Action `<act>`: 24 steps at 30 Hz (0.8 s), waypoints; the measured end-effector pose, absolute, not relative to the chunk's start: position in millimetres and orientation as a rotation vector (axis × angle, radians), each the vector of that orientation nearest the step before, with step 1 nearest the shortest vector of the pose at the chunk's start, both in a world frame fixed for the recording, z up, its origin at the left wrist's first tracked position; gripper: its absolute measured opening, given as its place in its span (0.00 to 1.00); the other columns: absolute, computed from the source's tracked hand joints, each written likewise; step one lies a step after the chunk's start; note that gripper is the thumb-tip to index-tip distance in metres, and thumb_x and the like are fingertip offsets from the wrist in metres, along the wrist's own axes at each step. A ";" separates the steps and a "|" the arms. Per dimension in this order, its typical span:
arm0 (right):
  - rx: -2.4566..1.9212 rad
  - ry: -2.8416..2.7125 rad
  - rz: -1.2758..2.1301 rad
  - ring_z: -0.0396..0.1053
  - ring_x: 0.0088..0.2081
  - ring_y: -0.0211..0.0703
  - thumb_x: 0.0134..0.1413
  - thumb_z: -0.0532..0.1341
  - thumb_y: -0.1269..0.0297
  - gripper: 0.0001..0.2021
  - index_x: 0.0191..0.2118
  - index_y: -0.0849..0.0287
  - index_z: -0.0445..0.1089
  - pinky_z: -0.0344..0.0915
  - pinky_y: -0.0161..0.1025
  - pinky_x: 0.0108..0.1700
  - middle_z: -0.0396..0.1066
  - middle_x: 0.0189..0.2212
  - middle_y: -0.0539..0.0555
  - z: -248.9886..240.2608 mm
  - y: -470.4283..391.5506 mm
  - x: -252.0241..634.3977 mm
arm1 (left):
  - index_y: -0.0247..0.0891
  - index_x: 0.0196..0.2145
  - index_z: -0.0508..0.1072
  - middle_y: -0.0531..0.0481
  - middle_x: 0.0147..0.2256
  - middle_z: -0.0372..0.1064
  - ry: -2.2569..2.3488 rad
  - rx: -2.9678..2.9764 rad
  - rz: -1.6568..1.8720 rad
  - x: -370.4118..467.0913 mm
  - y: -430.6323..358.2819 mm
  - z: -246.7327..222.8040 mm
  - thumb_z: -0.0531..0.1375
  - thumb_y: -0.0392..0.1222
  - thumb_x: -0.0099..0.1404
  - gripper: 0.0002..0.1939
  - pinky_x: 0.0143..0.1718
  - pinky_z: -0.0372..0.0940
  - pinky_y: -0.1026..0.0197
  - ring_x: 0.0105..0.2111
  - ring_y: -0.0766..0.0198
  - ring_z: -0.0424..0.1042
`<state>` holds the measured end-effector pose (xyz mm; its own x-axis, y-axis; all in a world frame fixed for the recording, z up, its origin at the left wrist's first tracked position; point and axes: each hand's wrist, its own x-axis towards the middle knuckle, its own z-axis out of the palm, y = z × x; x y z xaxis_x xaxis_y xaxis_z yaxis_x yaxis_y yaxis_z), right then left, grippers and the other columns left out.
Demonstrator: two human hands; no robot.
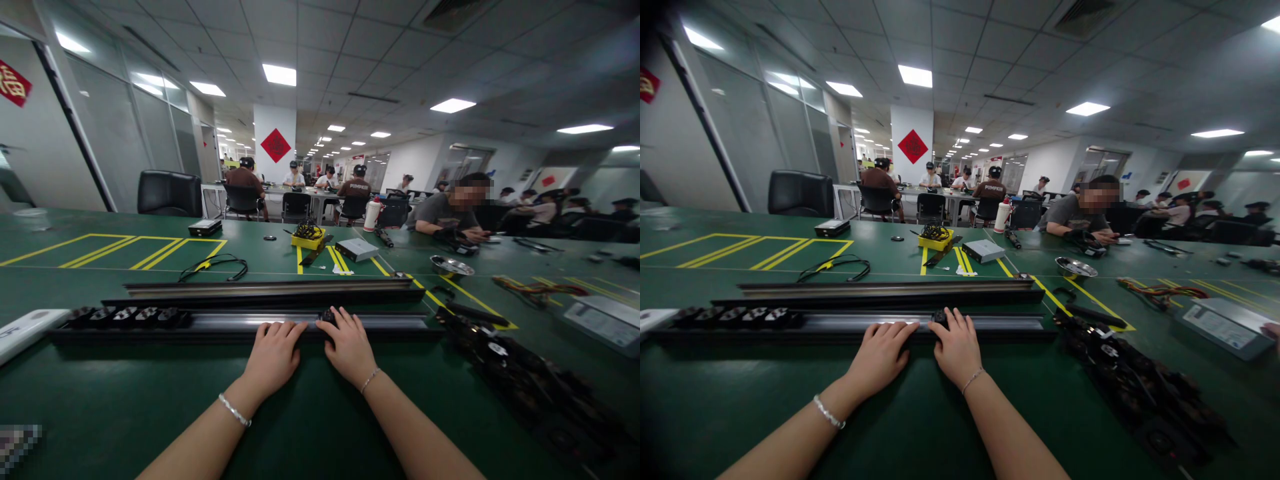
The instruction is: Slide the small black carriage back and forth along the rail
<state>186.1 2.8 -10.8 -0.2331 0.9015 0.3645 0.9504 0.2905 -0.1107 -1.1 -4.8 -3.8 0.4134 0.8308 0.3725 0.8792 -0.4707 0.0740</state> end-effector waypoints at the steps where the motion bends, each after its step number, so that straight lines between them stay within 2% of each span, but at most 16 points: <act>1: -1.666 -2.209 -0.187 0.46 0.60 0.45 0.47 0.56 0.69 0.24 0.52 0.43 0.62 0.40 0.51 0.58 0.53 0.59 0.51 -10.6 2.9 186.6 | 0.48 0.54 0.58 0.50 0.48 0.65 -1.536 -2.527 -0.551 -1.1 -4.8 -3.8 0.53 0.39 0.58 0.25 0.49 0.49 0.52 0.46 0.58 0.61; 10: -1.650 -2.215 -0.151 0.47 0.60 0.45 0.47 0.56 0.69 0.23 0.51 0.42 0.63 0.40 0.51 0.58 0.54 0.58 0.51 -8.3 3.5 188.5 | 0.49 0.54 0.58 0.50 0.48 0.64 -1.526 -2.528 -0.554 -1.5 -4.7 -3.4 0.53 0.39 0.58 0.25 0.49 0.49 0.51 0.46 0.58 0.61; 17: -1.647 -2.226 -0.107 0.47 0.59 0.44 0.47 0.56 0.69 0.22 0.50 0.43 0.64 0.43 0.47 0.58 0.55 0.58 0.51 -6.5 5.8 190.5 | 0.50 0.54 0.57 0.52 0.48 0.64 -1.532 -2.537 -0.567 -2.1 -3.2 -5.7 0.53 0.39 0.57 0.25 0.48 0.49 0.51 0.46 0.58 0.61; 24: -1.650 -2.217 -0.070 0.47 0.60 0.45 0.46 0.56 0.69 0.22 0.49 0.44 0.65 0.43 0.48 0.58 0.55 0.58 0.51 -3.7 5.4 189.7 | 0.49 0.53 0.57 0.51 0.47 0.65 -1.526 -2.525 -0.556 -2.2 -3.6 -5.6 0.54 0.39 0.57 0.25 0.48 0.49 0.52 0.46 0.59 0.61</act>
